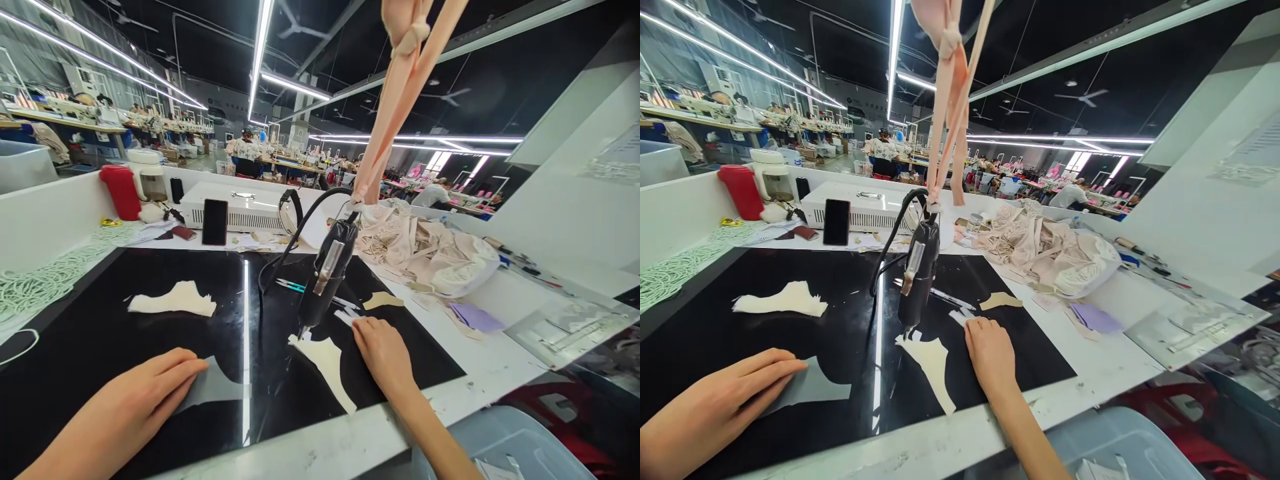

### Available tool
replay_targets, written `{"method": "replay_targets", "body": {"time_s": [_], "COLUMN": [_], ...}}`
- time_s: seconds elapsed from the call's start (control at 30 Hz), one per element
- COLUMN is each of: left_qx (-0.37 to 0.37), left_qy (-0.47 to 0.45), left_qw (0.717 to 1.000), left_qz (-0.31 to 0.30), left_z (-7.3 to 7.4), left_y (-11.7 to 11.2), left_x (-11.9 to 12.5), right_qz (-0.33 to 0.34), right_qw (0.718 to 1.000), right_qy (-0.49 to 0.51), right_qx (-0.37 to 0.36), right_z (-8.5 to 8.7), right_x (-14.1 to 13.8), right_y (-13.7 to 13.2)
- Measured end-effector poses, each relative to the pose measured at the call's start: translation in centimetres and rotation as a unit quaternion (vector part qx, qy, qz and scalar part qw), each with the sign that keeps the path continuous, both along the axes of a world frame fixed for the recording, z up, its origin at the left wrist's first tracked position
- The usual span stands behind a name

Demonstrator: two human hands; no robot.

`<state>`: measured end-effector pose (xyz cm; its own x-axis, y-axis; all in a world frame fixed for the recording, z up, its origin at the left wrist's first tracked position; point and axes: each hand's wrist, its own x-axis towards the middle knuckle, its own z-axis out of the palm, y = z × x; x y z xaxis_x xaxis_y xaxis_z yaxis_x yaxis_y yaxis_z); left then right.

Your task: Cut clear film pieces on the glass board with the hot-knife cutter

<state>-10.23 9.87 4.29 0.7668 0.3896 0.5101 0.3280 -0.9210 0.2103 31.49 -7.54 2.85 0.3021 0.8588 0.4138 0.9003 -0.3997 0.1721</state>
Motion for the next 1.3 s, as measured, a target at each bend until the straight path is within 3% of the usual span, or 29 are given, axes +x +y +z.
{"method": "replay_targets", "body": {"time_s": [0.37, 0.8, 1.1, 1.2, 1.3], "left_qx": [0.034, 0.001, -0.016, -0.027, -0.038], "left_qy": [-0.011, 0.005, 0.012, 0.018, 0.024], "left_qw": [0.999, 1.0, 0.999, 0.999, 0.999], "left_qz": [0.0, 0.011, 0.027, 0.028, 0.024], "left_z": [-0.2, -0.2, -0.8, -0.6, -0.4], "left_y": [0.1, 0.3, 0.3, 0.3, 0.3], "left_x": [-0.2, -1.3, -1.6, -1.8, -1.9], "right_qz": [-0.032, -0.038, -0.018, -0.023, -0.042], "right_qw": [0.999, 0.972, 0.922, 0.89, 0.839], "right_qy": [0.034, 0.23, 0.368, 0.416, 0.462], "right_qx": [-0.029, 0.031, 0.118, 0.184, 0.283], "right_z": [0.0, 0.3, 0.3, -0.1, 0.0], "right_x": [0.7, 1.8, 2.7, 3.2, 4.3], "right_y": [0.2, 0.2, 0.1, 0.2, 0.2]}}
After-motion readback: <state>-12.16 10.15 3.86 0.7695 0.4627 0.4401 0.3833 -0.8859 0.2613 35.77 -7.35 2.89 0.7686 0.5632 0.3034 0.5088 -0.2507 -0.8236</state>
